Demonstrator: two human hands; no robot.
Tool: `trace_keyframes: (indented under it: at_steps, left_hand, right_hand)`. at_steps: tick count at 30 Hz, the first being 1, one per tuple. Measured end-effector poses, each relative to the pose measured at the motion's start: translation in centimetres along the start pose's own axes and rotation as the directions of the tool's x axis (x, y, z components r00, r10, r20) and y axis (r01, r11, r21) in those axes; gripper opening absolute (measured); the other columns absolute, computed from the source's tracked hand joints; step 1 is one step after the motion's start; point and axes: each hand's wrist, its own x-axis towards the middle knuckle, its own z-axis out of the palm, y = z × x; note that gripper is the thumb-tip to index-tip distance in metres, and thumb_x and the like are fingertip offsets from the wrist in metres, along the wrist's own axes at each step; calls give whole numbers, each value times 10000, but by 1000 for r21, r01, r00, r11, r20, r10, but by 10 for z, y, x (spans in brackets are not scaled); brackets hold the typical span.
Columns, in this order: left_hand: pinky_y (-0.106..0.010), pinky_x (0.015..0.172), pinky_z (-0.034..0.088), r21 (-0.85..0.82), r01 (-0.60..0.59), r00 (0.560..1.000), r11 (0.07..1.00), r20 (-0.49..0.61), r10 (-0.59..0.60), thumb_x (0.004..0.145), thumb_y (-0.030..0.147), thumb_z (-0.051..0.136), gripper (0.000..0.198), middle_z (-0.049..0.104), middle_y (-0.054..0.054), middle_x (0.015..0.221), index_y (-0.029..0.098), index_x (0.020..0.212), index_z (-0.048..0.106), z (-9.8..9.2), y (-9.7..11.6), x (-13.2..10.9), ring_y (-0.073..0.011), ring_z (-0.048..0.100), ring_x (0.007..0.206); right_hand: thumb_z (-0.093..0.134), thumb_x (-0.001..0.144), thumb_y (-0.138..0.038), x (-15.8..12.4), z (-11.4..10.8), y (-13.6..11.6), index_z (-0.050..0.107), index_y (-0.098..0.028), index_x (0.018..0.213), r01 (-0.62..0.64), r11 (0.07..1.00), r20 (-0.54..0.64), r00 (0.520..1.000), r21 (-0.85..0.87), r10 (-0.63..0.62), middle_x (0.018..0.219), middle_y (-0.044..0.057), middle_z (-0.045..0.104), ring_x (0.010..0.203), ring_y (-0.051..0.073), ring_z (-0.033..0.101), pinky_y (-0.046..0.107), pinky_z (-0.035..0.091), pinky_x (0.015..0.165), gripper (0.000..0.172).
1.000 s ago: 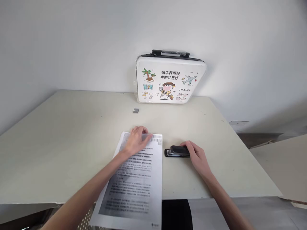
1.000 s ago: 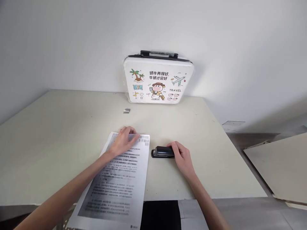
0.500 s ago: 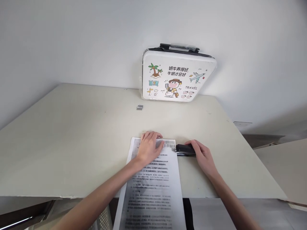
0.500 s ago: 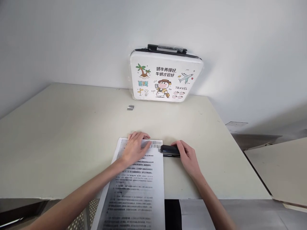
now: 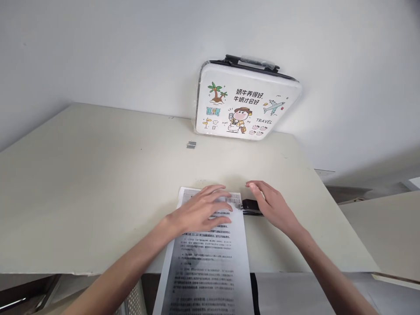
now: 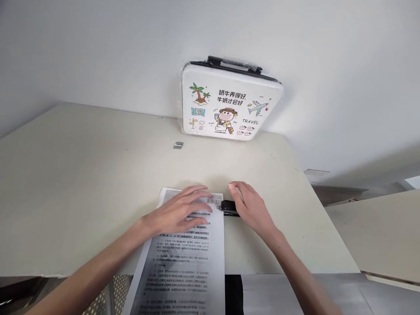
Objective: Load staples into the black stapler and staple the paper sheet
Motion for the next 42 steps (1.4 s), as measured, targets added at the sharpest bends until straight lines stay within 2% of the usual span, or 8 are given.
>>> trace_keyframes:
  at_steps: [4,9,14,19,32,42]
  left_hand:
    - [-535,1226,375,9,-55,996,998,75,54,969,560,667,484,518,-99,1583,259,1348,683,4,8,-1,-353,348,1544]
    - [-558,1282,265,36,-57,994,998,99,53,969,600,643,577,366,-105,1691,266,1439,632,12,15,-2,-363,326,1562]
    - [-569,1295,221,67,-45,991,997,132,36,992,634,577,612,307,-113,1716,276,1488,587,20,16,-4,-360,257,1591]
    - [-560,1299,209,104,-13,989,994,148,-2,1029,594,538,561,251,-81,1740,302,1508,557,22,18,-7,-337,211,1608]
    - [-530,1311,192,113,2,997,994,79,-11,1058,481,546,456,272,-56,1736,306,1478,570,27,19,-11,-306,220,1609]
    - [-545,1302,197,155,19,995,988,90,-33,1068,469,522,429,328,-118,1704,264,1440,582,32,25,-12,-328,243,1600]
  right_hand:
    - [234,1083,-603,5,6,-14,675,-323,1208,9,998,22,1000,-62,-8,1458,29,641,1372,287,564,485,490,1084,537]
    - [205,1078,-630,8,9,-19,667,-341,1265,-9,998,83,996,-54,13,1491,11,624,1400,285,554,480,497,1101,576]
    - [192,1078,-631,9,11,-18,661,-350,1277,-35,998,83,996,-49,39,1478,4,633,1393,283,559,479,497,1098,581]
    - [192,1078,-623,10,12,-17,673,-339,1244,-28,999,78,996,-46,32,1460,12,648,1374,283,572,474,496,1095,582]
    - [221,1067,-657,14,14,-7,661,-346,1286,-51,999,84,995,-9,52,1473,12,634,1388,285,555,487,459,1142,582]
    - [232,1068,-642,13,15,-13,680,-329,1225,-62,998,76,995,-7,63,1472,13,634,1409,279,535,493,424,1176,569]
